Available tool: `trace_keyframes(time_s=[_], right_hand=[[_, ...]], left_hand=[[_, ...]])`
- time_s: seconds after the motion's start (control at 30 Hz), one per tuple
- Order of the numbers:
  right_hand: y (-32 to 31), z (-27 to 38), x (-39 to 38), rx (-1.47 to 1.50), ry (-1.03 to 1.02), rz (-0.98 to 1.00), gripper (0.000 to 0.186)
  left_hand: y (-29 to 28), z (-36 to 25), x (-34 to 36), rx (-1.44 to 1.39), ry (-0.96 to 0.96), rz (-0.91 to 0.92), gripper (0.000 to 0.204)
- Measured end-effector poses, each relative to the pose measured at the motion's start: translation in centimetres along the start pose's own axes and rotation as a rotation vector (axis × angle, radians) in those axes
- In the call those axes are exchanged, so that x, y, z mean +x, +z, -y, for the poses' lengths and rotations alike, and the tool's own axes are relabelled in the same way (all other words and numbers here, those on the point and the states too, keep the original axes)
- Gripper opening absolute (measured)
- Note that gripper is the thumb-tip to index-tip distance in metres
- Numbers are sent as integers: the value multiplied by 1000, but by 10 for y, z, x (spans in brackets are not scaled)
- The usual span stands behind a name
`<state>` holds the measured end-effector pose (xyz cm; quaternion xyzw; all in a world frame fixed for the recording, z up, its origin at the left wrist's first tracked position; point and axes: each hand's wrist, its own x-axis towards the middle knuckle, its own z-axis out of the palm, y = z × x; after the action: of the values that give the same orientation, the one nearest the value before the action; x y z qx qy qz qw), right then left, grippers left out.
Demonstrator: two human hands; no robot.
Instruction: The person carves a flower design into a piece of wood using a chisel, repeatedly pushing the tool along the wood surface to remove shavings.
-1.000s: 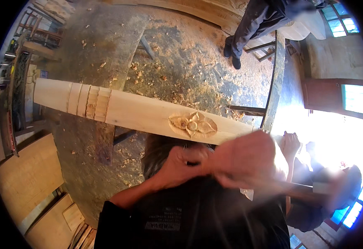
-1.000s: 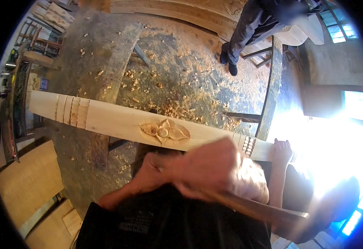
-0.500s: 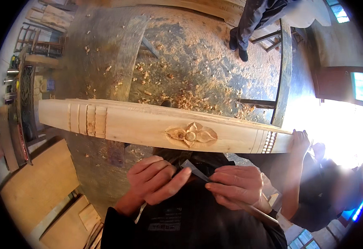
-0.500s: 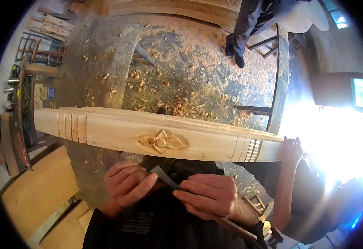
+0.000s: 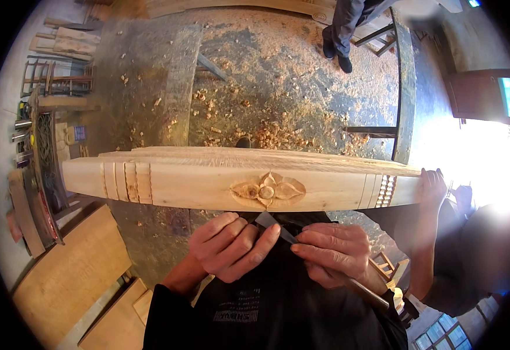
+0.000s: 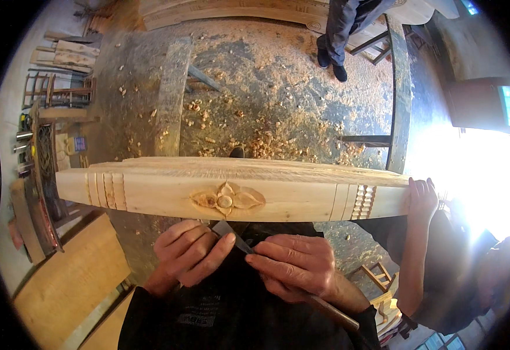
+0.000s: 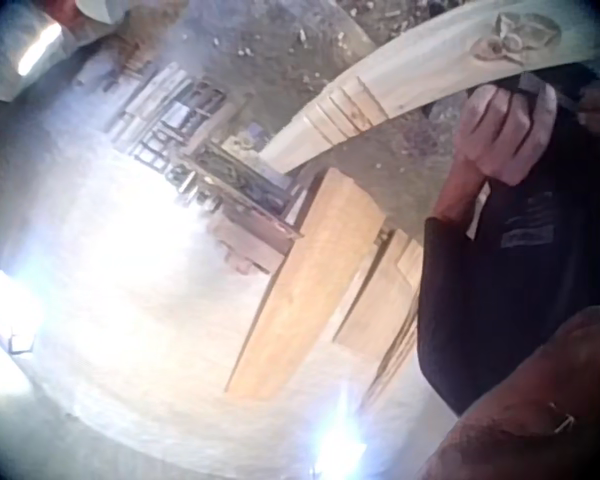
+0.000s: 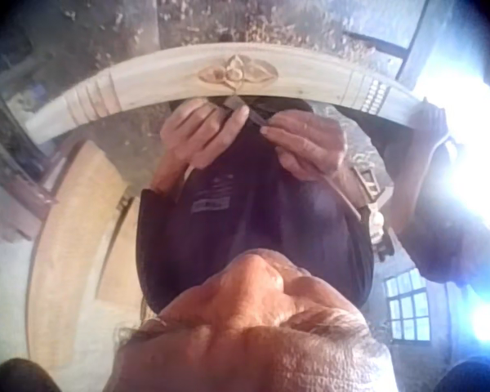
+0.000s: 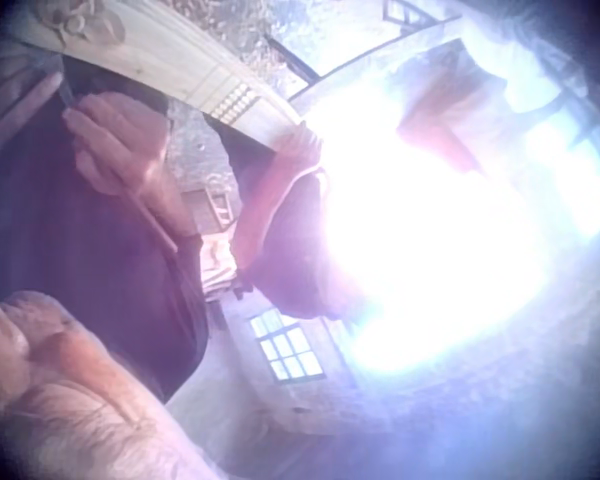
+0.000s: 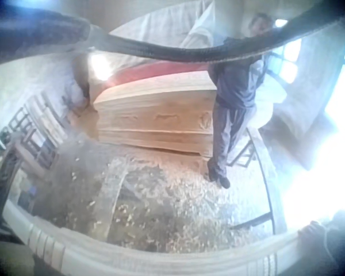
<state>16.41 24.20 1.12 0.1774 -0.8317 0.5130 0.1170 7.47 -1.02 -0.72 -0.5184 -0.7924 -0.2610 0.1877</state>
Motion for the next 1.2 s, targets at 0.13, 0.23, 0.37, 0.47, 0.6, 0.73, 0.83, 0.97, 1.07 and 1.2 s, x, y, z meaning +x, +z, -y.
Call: trace_keyframes(time_s=[0.13, 0.23, 0.37, 0.47, 0.6, 0.73, 0.83, 0.97, 1.07, 1.2], right_hand=[[2, -1, 3, -14, 22, 7, 37], [2, -4, 3, -2, 14, 26, 36], [2, -4, 8, 34, 24, 62, 35], [-3, -1, 13, 114, 29, 67, 36], [-2, -5, 8, 132, -1, 17, 37], [-4, -5, 2, 112, -9, -55, 40], [-7, -3, -2, 102, 23, -137, 41], [-18, -8, -8, 64, 14, -129, 41], [-21, -8, -9, 43, 22, -168, 41], [-22, -6, -5, 34, 59, -197, 39]], left_hand=[[-3, 1, 3, 38, -18, 31, 25], [-5, 2, 2, 56, -13, 48, 25], [-6, 3, 1, 77, -19, 40, 25], [-11, 4, -2, 95, -47, 41, 26], [-13, 9, 0, 153, -15, 35, 24], [-11, 19, -4, 269, -38, 8, 23], [-12, 29, 1, 322, -53, -8, 33], [-18, 25, 9, 277, -93, 88, 36], [-21, 28, 14, 250, -88, 121, 34], [-6, 33, 25, 198, 58, -11, 32]])
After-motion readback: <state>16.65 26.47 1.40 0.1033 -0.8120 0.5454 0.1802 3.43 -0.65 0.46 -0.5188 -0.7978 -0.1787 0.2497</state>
